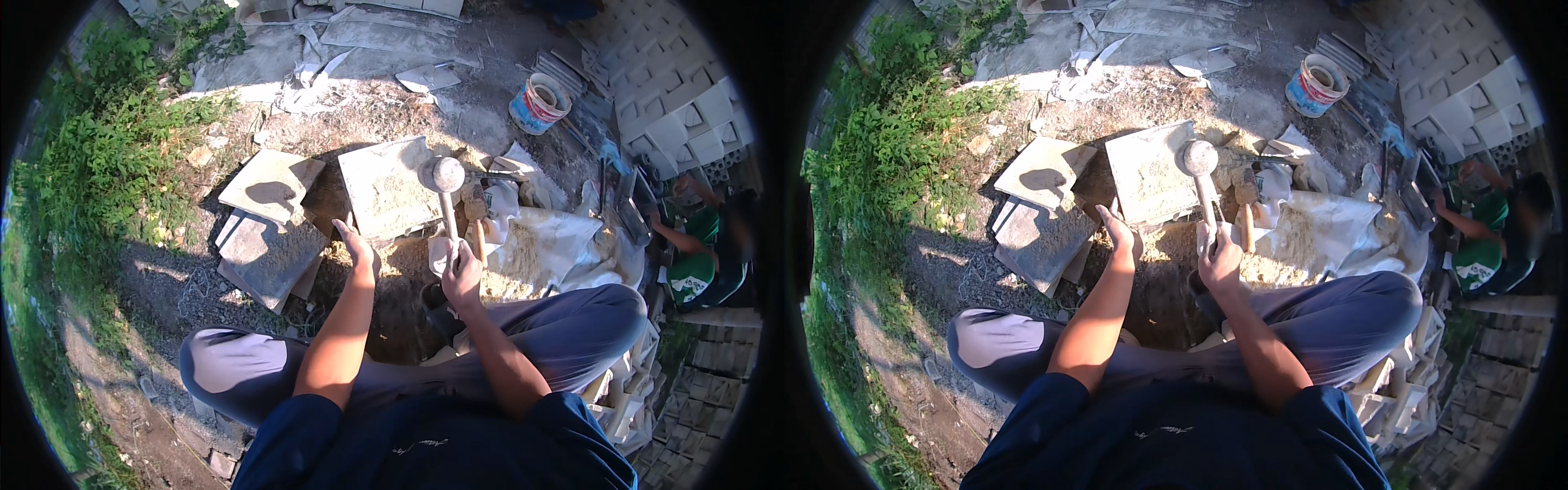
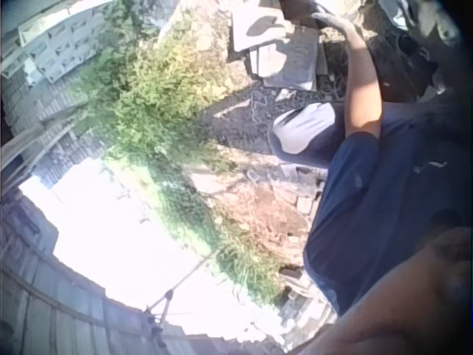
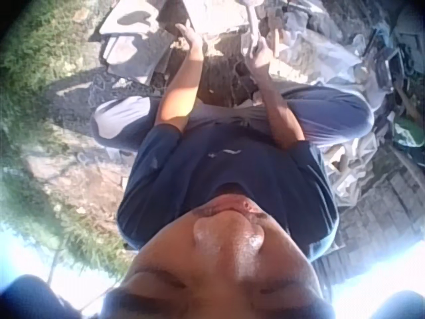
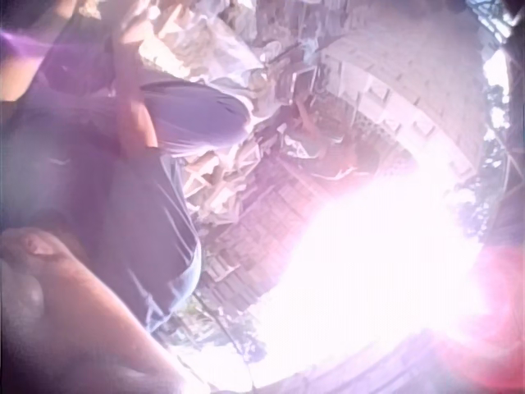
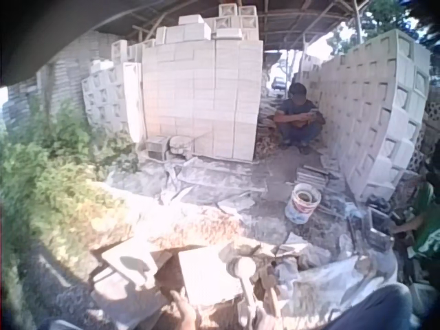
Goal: The person uses a hammer and a trowel to shape and clean stone blocks on the ground.
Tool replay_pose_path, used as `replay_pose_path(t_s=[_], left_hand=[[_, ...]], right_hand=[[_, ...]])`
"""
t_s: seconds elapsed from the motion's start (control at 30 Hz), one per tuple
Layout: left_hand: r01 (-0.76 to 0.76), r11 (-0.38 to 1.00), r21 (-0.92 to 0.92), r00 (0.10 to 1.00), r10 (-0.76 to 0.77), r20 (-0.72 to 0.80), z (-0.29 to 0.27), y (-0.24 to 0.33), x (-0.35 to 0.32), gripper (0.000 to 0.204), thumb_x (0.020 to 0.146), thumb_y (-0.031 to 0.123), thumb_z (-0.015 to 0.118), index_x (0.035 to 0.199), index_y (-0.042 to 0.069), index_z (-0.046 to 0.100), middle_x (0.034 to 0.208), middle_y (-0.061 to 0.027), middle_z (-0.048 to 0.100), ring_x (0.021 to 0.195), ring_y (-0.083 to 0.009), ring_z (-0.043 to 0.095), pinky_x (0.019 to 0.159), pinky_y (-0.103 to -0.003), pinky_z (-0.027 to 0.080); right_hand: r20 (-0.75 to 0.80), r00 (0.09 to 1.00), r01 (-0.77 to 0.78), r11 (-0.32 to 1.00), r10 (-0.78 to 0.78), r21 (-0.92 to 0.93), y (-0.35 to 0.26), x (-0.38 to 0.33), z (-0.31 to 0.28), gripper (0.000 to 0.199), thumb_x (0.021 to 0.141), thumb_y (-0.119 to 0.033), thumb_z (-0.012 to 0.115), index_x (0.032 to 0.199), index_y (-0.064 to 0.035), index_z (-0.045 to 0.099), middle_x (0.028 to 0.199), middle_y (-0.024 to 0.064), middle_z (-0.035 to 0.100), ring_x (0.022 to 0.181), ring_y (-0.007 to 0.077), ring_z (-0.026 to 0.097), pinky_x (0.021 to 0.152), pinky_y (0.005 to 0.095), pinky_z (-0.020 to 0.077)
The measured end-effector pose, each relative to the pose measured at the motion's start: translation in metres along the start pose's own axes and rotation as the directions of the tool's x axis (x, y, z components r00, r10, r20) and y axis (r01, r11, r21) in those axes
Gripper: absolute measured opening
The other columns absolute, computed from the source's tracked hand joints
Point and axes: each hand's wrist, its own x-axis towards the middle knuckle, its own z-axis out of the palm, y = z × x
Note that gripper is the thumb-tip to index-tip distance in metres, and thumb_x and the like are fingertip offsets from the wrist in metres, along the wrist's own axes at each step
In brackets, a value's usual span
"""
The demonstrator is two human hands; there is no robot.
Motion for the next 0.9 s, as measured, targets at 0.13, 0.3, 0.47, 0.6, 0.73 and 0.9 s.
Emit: replay_pose_path(t_s=[0.13,0.3,0.47,0.6,0.73,0.9], left_hand=[[0.039,0.999,0.023,0.991,-0.042,0.128,0.021,-0.016,-0.021,0.091,0.101,0.076,0.026,0.157,0.006,0.04,0.163,-0.0122,0.038,0.149,-0.0294,0.034,0.123,-0.049,0.024],[-0.028,0.997,0.068,0.999,0.026,0.038,0.005,0.005,-0.012,0.086,0.102,0.075,0.026,0.16,0.012,0.037,0.168,-0.0125,0.03,0.152,-0.0305,0.029,0.123,-0.052,0.02],[0.157,0.985,0.079,0.986,-0.151,-0.076,0.05,-0.015,-0.047,0.088,0.101,0.075,0.029,0.162,0.011,0.03,0.165,-0.0108,0.034,0.151,-0.03,0.03,0.123,-0.051,0.019],[0.106,0.991,0.082,0.994,-0.103,-0.037,0.021,-0.037,-0.021,0.082,0.106,0.066,0.031,0.161,0.005,0.03,0.166,-0.0119,0.031,0.151,-0.0281,0.032,0.124,-0.045,0.023],[-0.261,0.93,0.259,0.959,0.28,-0.037,-0.017,-0.034,0.008,0.081,0.106,0.067,0.032,0.163,0.009,0.028,0.166,-0.0119,0.031,0.149,-0.0274,0.035,0.123,-0.046,0.026],[0.05,0.982,0.183,0.98,-0.013,-0.199,0.035,-0.039,-0.033,0.082,0.104,0.07,0.033,0.161,0.011,0.031,0.163,-0.0098,0.037,0.147,-0.0298,0.038,0.121,-0.048,0.03]], right_hand=[[-0.164,0.986,0.005,1.0,-0.01,-0.026,0.028,-0.014,-0.009,0.026,0.105,-0.021,0.054,0.092,0.0018,0.053,0.069,0.0286,0.059,0.064,0.0505,0.061,0.056,0.0517,0.0472],[-0.222,0.96,0.164,0.985,-0.172,-0.057,0.007,0.001,0.008,0.027,0.105,-0.022,0.055,0.088,-0.0015,0.054,0.063,0.0268,0.056,0.057,0.0489,0.058,0.051,0.0522,0.0423],[-0.295,0.953,0.069,0.998,-0.064,0.005,0.053,-0.02,-0.011,0.024,0.106,-0.021,0.053,0.105,0.0022,0.058,0.075,0.0273,0.06,0.065,0.0459,0.061,0.057,0.0487,0.0464],[-0.167,0.985,-0.081,0.982,0.052,-0.172,0.053,0.0,-0.009,0.024,0.106,-0.02,0.053,0.102,0.0033,0.059,0.069,0.0262,0.06,0.06,0.047,0.06,0.054,0.0512,0.0439],[-0.348,0.931,0.119,0.993,-0.112,0.0,0.026,0.001,-0.005,0.025,0.105,-0.02,0.054,0.107,0.0039,0.061,0.071,0.0282,0.06,0.064,0.0469,0.061,0.057,0.0501,0.0453],[-0.14,0.99,-0.023,0.984,-0.002,-0.179,0.042,0.006,-0.015,0.025,0.103,-0.021,0.061,0.089,-0.0004,0.056,0.064,0.0259,0.059,0.061,0.0451,0.063,0.059,0.0564,0.0475]])
